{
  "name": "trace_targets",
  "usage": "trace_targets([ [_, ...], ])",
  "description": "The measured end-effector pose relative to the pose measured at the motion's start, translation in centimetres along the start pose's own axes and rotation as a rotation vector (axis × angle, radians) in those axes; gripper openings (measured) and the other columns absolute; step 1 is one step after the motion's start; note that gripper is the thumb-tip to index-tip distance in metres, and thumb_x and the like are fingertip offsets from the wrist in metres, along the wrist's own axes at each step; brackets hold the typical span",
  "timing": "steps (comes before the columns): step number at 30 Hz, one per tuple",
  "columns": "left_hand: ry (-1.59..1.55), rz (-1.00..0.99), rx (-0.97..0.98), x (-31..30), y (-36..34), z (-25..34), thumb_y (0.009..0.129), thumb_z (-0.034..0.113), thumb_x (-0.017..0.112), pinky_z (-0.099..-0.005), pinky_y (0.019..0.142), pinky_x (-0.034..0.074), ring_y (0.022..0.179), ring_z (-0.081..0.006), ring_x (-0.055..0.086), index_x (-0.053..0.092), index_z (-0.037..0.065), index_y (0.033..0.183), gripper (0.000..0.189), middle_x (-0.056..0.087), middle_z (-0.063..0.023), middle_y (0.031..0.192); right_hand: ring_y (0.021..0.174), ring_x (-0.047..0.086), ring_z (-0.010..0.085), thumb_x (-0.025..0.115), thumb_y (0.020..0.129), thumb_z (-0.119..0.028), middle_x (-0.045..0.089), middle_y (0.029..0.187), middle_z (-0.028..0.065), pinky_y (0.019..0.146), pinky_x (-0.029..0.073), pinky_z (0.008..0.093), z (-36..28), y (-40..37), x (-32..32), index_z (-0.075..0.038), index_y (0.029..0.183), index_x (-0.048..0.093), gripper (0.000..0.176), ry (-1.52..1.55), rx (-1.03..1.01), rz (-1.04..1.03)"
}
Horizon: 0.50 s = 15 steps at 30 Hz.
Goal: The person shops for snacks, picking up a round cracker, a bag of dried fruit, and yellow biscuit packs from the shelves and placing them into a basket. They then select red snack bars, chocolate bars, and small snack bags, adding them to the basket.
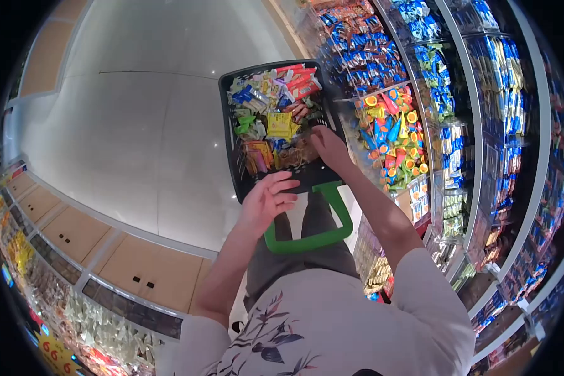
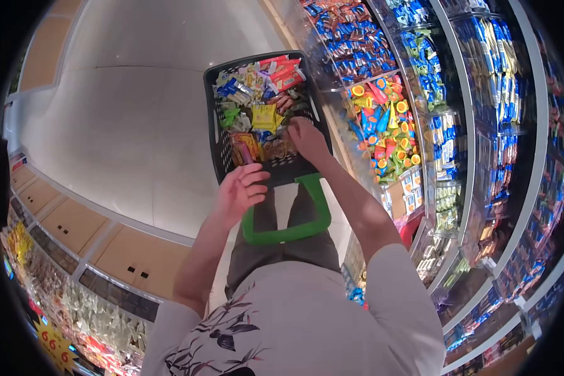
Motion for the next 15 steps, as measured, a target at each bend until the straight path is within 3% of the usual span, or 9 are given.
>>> trace_targets([
  [3,0.501,0.365,0.217,-2.8,6.1,3.7,0.1,0.033,0.043,-0.0333,0.075,0.053,0.085,-0.0184,0.065,0.052,0.006,0.122,0.037,0.065,-0.0081,0.105,0.094,0.064,0.0307,0.059,0.089,-0.033,0.066,0.104,0.0146,0.081,0.05,0.039,8.3,7.1,5.1,-0.004,0.124,0.051,0.046,0.145,0.228,0.028],
  [4,0.607,0.314,0.283,-3.2,8.1,5.0,0.099,0.028,0.048,-0.0232,0.067,0.05,0.073,-0.0081,0.059,0.052,0.004,0.121,0.033,0.061,-0.0045,0.094,0.096,0.064,0.0303,0.06,0.088,-0.034,0.066,0.105,0.0151,0.082,0.049,0.0383,10.3,9.2,7.1,-0.003,0.125,0.049,0.05,0.208,0.328,0.029],
  [5,0.65,0.312,0.314,-4.4,10.8,5.8,0.098,0.027,0.05,-0.0223,0.062,0.049,0.069,-0.0072,0.058,0.054,0.005,0.119,0.031,0.059,-0.0056,0.095,0.098,0.064,0.0299,0.061,0.087,-0.035,0.066,0.107,0.0156,0.084,0.049,0.0376,11.5,10.8,8.4,-0.001,0.127,0.048,0.054,0.272,0.433,0.032],
  [7,1.31,0.45,0.739,-6.3,17.0,7.5,0.092,0.021,0.056,-0.034,0.074,0.05,0.088,-0.0227,0.061,0.054,0.004,0.121,0.034,0.059,-0.014,0.102,0.103,0.062,0.0284,0.063,0.085,-0.036,0.065,0.11,0.0172,0.088,0.047,0.0363,10.2,13.2,9.1,0.002,0.128,0.047,0.06,0.504,0.511,0.081],
  [8,1.332,0.457,0.736,-5.4,19.4,8.5,0.088,0.02,0.059,-0.0394,0.085,0.047,0.1,-0.0328,0.057,0.054,0.004,0.121,0.037,0.058,-0.0172,0.105,0.105,0.061,0.0277,0.064,0.084,-0.037,0.064,0.112,0.018,0.09,0.046,0.0357,9.8,14.0,9.8,0.004,0.128,0.046,0.063,0.623,0.555,0.103],
  [10,1.591,0.477,0.774,-3.5,24.0,10.5,0.086,0.019,0.06,-0.0426,0.09,0.045,0.102,-0.0366,0.055,0.053,0.005,0.122,0.04,0.058,-0.0186,0.107,0.108,0.06,0.0254,0.065,0.082,-0.037,0.062,0.115,0.0202,0.09,0.046,0.0334,12.5,16.9,12.9,0.006,0.129,0.044,0.067,0.708,0.581,0.156],
  [11,1.695,0.479,0.935,-3.4,26.6,10.8,0.083,0.019,0.063,-0.0446,0.091,0.043,0.104,-0.038,0.054,0.051,0.003,0.123,0.045,0.057,-0.0205,0.109,0.109,0.059,0.0243,0.065,0.082,-0.037,0.061,0.117,0.0213,0.09,0.046,0.0323,15.0,18.2,14.8,0.007,0.13,0.044,0.069,0.747,0.6,0.181],
  [13,1.835,0.493,1.111,-5.5,32.2,11.3,0.079,0.021,0.067,-0.0445,0.092,0.044,0.106,-0.0373,0.054,0.052,0.001,0.121,0.049,0.057,-0.0205,0.111,0.103,0.059,0.0222,0.063,0.085,-0.036,0.06,0.114,0.0162,0.086,0.048,0.0337,12.4,18.1,13.1,0.001,0.123,0.048,0.055,0.962,0.704,0.216],
  [15,1.983,0.545,1.016,-6.4,35.7,11.8,0.078,0.027,0.068,-0.0442,0.094,0.043,0.107,-0.0356,0.055,0.054,0.002,0.117,0.048,0.059,-0.0186,0.109,0.097,0.059,0.0201,0.06,0.088,-0.035,0.058,0.111,0.011,0.083,0.049,0.0351,10.4,18.2,11.9,-0.005,0.116,0.052,0.042,1.081,0.745,0.224],
])
Point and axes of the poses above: each hand's wrist, its own y-axis towards the middle knuckle, its own x-axis out of the palm, z = x × y, the point moved 1 cm from there along y, towards the middle knuckle
